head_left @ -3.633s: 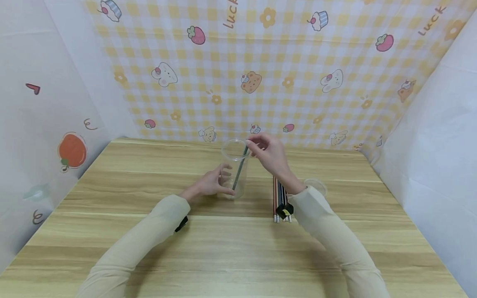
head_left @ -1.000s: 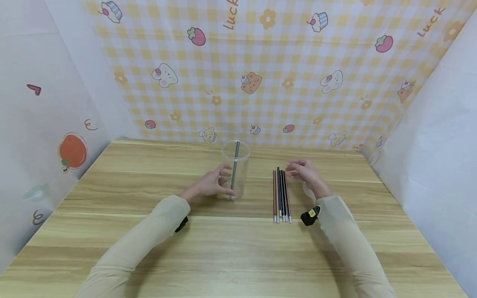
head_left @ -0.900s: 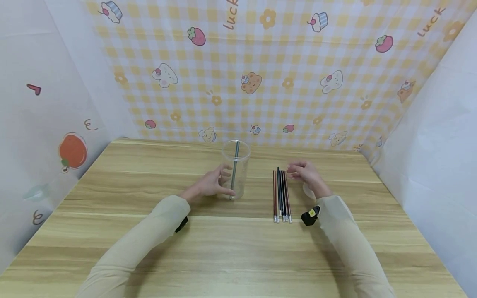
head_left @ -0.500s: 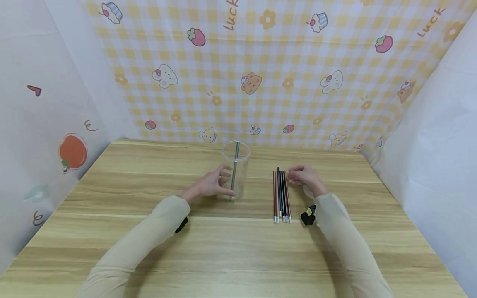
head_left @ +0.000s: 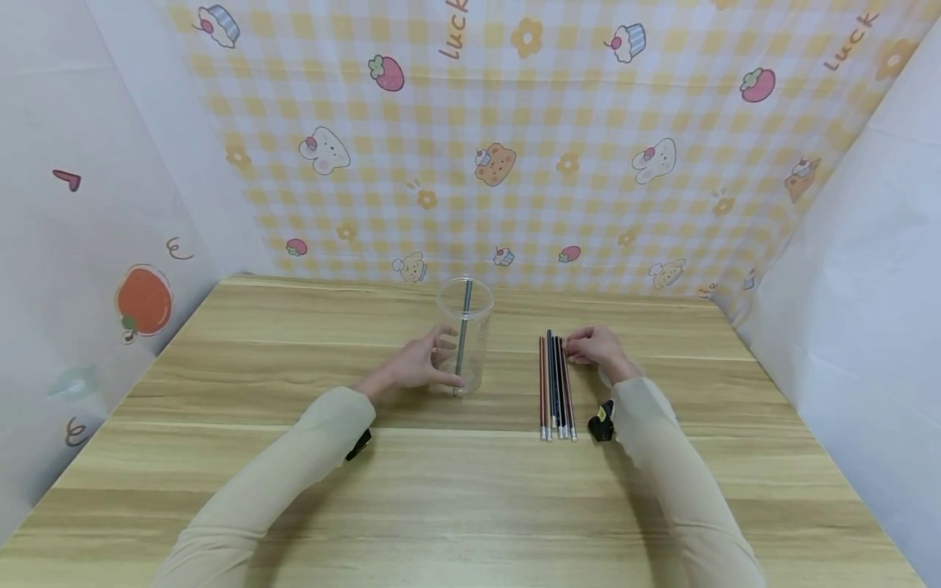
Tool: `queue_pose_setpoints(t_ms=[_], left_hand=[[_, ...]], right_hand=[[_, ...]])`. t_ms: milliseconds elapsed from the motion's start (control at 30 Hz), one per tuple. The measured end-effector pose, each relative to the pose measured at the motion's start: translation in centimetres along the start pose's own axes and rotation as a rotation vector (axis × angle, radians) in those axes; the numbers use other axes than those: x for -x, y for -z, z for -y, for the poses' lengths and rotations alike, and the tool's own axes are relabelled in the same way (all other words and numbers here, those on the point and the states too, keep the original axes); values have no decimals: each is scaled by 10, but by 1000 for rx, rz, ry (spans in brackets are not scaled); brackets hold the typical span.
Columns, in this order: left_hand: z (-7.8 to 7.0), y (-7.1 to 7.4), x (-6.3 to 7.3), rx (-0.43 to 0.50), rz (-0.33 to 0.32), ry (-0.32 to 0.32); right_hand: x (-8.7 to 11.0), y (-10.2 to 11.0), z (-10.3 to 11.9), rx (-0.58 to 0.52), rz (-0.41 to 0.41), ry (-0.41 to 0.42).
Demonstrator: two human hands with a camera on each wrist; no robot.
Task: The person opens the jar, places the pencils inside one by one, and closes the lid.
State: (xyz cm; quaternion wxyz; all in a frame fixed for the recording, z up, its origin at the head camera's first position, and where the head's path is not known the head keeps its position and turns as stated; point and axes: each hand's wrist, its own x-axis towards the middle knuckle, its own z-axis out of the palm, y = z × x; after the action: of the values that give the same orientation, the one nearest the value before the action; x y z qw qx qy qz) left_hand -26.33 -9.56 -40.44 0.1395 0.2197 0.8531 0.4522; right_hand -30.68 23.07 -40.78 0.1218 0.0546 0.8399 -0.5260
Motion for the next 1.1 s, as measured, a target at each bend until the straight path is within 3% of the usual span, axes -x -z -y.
queue_pose_setpoints(t_ms=[167,500,1100], left_hand=[[2,-1,-2,-7,-7,-2],[2,-1,-2,-7,-5,-2],[2,-1,-2,-12,-13,-3]], right_hand=[[-1,-2,-1,77,-21,13],[0,-8,3,103,-54,17],[3,-13,8,259,-82,57]])
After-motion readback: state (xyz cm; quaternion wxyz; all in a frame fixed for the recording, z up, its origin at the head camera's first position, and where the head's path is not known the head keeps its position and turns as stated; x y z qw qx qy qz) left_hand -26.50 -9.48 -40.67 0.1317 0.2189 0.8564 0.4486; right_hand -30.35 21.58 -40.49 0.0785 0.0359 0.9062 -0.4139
